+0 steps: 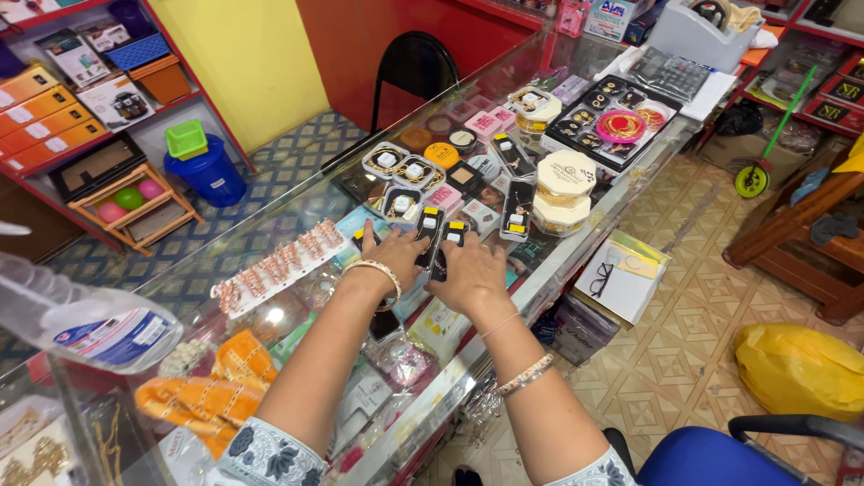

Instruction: The person wipes the surface of packaged jewelry items with an orange cloth. They handle several small boxes containing necklaces and earrings, wiping each one individually before placing them back on the glass display counter.

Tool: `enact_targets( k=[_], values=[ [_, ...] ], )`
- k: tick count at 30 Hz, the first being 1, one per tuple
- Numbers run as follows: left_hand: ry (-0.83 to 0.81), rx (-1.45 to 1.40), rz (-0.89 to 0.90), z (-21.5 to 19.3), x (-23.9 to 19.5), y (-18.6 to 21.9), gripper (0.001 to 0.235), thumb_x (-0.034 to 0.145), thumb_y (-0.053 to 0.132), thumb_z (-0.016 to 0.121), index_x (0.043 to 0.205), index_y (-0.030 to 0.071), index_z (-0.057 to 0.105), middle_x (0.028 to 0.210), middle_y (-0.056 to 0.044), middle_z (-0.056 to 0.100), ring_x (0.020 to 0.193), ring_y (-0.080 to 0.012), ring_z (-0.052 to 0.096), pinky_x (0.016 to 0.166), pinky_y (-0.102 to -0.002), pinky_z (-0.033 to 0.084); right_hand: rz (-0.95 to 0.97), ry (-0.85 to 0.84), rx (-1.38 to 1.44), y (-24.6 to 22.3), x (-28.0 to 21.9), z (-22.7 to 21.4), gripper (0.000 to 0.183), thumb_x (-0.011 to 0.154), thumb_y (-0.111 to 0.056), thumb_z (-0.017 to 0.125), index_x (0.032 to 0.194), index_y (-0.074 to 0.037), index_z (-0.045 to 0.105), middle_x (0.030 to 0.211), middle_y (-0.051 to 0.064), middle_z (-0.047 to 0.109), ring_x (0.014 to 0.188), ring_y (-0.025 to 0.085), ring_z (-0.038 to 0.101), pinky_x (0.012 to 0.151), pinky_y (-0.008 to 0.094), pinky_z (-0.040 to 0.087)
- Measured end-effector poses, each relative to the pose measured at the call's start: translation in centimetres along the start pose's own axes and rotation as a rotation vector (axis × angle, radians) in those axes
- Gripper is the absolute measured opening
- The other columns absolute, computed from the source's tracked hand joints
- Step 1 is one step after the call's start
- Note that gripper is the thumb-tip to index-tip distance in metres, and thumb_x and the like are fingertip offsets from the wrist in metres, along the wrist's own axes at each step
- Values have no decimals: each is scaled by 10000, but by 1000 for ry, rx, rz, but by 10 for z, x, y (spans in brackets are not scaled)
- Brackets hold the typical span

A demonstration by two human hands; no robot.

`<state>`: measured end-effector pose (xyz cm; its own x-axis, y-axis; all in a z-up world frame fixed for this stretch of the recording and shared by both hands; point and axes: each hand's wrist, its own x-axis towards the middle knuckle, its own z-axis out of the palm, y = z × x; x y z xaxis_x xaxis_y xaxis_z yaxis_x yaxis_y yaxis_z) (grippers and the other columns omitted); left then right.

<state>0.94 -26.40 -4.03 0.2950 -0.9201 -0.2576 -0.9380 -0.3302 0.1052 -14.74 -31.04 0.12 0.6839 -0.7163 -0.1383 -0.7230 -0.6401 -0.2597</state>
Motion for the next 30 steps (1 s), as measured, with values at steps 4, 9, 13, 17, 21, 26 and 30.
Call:
enact_targets(
  k=[4, 9, 13, 17, 21, 26, 30],
  values=[
    [83, -117, -43, -2, -20, -20, 556, 955, 275, 621, 1495, 248, 490, 1634, -19, 415, 1551, -234, 335, 1252, -695, 44, 18, 85, 65, 22, 9, -1, 673, 832, -477, 725, 1402, -151, 576, 1456, 187, 505, 1358, 365, 512, 1127, 514, 387],
    [108, -130, -185, 4, -23, -22, 710, 957, 423, 617, 1584, 280, 316, 1682, -149, 175, 1546, -354, 177, 1218, -652, 97, 102, 533, 52, 62, 57, 20, 690, 885, -431, 674, 1453, -79, 501, 1554, 296, 345, 1437, 441, 327, 1116, 510, 317],
    [47, -143, -265, 13, -22, -16, 797, 963, 518, 585, 1626, 276, 216, 1695, -181, 84, 1570, -365, 87, 1225, -637, 94, 74, 417, 41, 56, 59, 34, 680, 978, -456, 607, 1477, -26, 437, 1542, 292, 358, 1436, 432, 319, 1141, 504, 307],
    [56, -152, -250, 14, -18, -13, 785, 971, 537, 549, 1624, 274, 201, 1705, -157, 57, 1579, -341, 54, 1235, -624, 52, 114, 190, 142, 35, 44, 25, 622, 995, -439, 557, 1500, -81, 494, 1527, 211, 496, 1449, 354, 447, 1199, 469, 361],
    [133, -182, -199, 4, -7, -9, 752, 990, 524, 516, 1625, 246, 223, 1710, -163, 71, 1577, -344, 62, 1240, -607, 33, 39, 239, 110, 39, 82, -2, 587, 1023, -406, 552, 1485, -46, 532, 1560, 206, 500, 1480, 349, 457, 1254, 441, 362],
    [113, -202, -218, -7, 6, 4, 760, 980, 528, 504, 1624, 265, 196, 1706, -134, 74, 1578, -314, 54, 1241, -596, 25, 72, 393, 64, 64, 168, 7, 777, 944, -410, 622, 1526, 28, 353, 1639, 284, 191, 1524, 418, 153, 1217, 490, 198],
    [120, -212, -234, -5, 12, -2, 772, 979, 529, 513, 1622, 247, 193, 1700, -137, 83, 1574, -325, 55, 1238, -599, 31, 195, 276, 10, 77, 207, 27, 802, 989, -462, 539, 1561, 35, 277, 1646, 314, 127, 1527, 444, 73, 1227, 531, 115]
  ],
)
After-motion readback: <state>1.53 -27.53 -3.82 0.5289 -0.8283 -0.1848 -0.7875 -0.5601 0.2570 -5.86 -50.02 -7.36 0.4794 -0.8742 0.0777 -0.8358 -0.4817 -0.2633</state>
